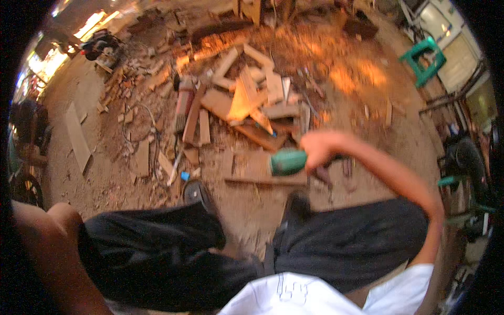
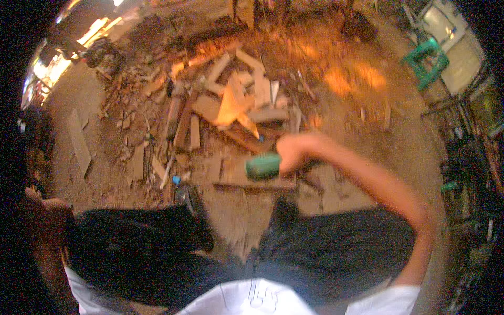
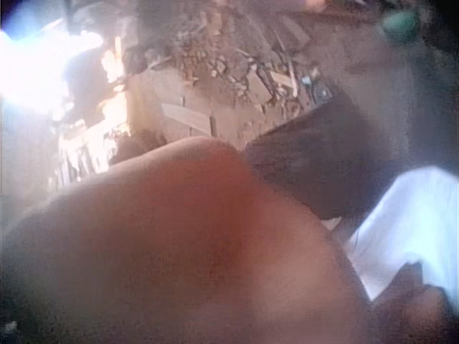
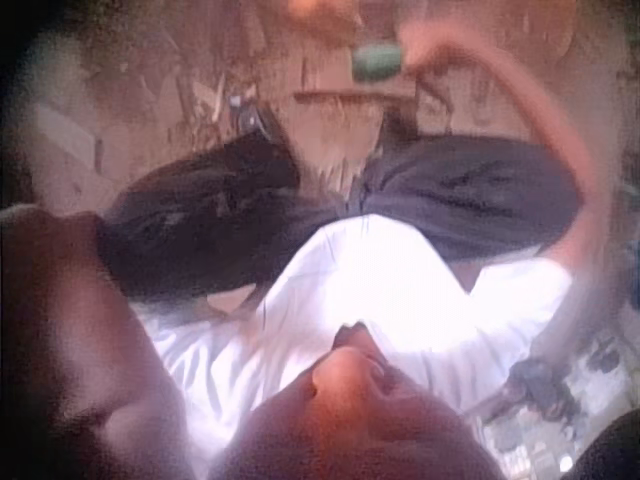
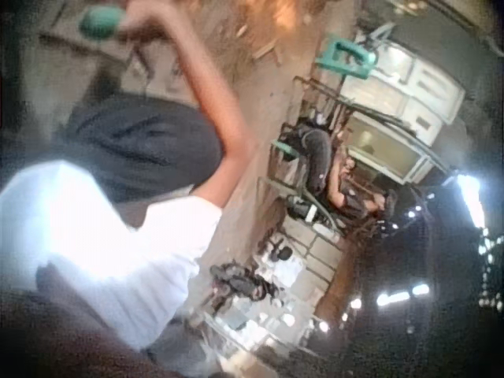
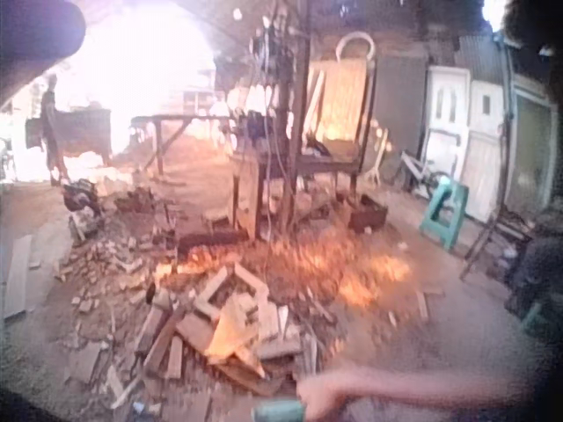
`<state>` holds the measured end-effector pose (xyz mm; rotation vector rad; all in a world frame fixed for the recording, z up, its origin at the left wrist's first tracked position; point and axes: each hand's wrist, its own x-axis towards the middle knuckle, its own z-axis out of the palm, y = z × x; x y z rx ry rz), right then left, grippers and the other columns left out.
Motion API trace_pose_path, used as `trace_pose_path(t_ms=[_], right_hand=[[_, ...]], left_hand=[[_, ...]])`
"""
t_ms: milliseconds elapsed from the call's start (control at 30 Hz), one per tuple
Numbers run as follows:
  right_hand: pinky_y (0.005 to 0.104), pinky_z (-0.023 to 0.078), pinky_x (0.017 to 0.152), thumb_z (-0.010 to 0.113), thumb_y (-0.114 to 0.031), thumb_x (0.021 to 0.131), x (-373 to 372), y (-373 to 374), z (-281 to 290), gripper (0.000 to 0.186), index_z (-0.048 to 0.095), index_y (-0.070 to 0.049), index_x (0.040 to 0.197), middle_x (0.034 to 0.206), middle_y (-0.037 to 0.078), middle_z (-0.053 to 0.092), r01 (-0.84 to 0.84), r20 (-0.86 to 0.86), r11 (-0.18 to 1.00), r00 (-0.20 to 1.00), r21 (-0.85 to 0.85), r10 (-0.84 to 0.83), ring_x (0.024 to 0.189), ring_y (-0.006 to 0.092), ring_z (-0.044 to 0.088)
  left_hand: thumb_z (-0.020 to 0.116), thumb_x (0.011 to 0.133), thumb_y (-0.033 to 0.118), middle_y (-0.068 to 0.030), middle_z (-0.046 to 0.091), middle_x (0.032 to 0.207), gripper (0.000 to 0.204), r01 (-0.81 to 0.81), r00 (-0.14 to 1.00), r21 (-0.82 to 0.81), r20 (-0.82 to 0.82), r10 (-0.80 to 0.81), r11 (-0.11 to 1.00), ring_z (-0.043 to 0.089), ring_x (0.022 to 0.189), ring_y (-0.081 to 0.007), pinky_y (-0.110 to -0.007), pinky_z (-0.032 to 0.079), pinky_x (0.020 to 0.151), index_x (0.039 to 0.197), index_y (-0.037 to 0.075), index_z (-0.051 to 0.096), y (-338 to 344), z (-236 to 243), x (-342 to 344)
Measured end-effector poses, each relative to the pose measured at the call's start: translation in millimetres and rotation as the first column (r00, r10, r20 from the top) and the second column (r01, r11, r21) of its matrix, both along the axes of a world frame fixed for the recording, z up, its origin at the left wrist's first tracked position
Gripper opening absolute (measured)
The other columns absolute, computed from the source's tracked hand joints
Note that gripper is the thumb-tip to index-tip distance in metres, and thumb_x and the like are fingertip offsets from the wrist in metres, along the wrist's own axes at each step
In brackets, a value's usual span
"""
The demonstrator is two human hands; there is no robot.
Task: The person uses a jigsaw to cut a rectangular piece of wood on the ground. They hold the wood with one hand and guide the tool with the other, cutting along a marked line.
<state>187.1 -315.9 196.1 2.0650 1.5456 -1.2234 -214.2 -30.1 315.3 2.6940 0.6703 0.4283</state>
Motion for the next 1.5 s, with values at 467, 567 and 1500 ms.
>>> trace_pose_path(t_ms=[467, 567, 1500], right_hand=[[0.0411, 0.051, 0.058, 0.068, -0.033, 0.056, -3, -1, 2, 0.035, 0.065, 0.0, 0.066, 0.063, 0.017, 0.064, 0.067, -0.042, 0.998, 0.997, 0.013, -0.066, 0.059, 0.0274, 0.065], [0.041, 0.053, 0.06, 0.068, -0.033, 0.056, 5, 6, -9, 0.039, 0.067, 0.003, 0.069, 0.068, 0.018, 0.066, -0.015, -0.046, 1.0, 0.999, 0.015, 0.015, 0.064, 0.0281, 0.066], [0.0366, 0.049, 0.044, 0.065, -0.017, 0.063, 10, -13, -9, 0.019, 0.064, 0.0, 0.071, 0.063, 0.011, 0.063, 0.271, -0.146, 0.955, 0.947, -0.119, -0.287, 0.049, 0.0208, 0.061]], left_hand=[[0.062, 0.079, 0.011, -0.01, 0.058, 0.09, 0.018, -0.092, 0.984, -0.105, -0.161, 0.074, 0.99, 0.054, 0.09, -0.0263, -0.036, 0.042, 0.08, 0.094, 0.003, 0.059, 1, -20, -18], [0.062, 0.079, 0.011, -0.0097, 0.058, 0.09, 0.018, -0.067, 0.986, -0.06, -0.154, 0.057, 0.996, 0.054, 0.09, -0.026, -0.036, 0.042, 0.079, 0.094, 0.003, 0.059, 10, -5, -8], [0.059, 0.079, 0.011, -0.0074, 0.058, 0.085, 0.014, 0.387, 0.789, -0.231, 0.584, -0.191, 0.893, 0.054, 0.085, -0.0226, -0.034, 0.042, 0.075, 0.091, 0.003, 0.059, -35, 7, 211]])
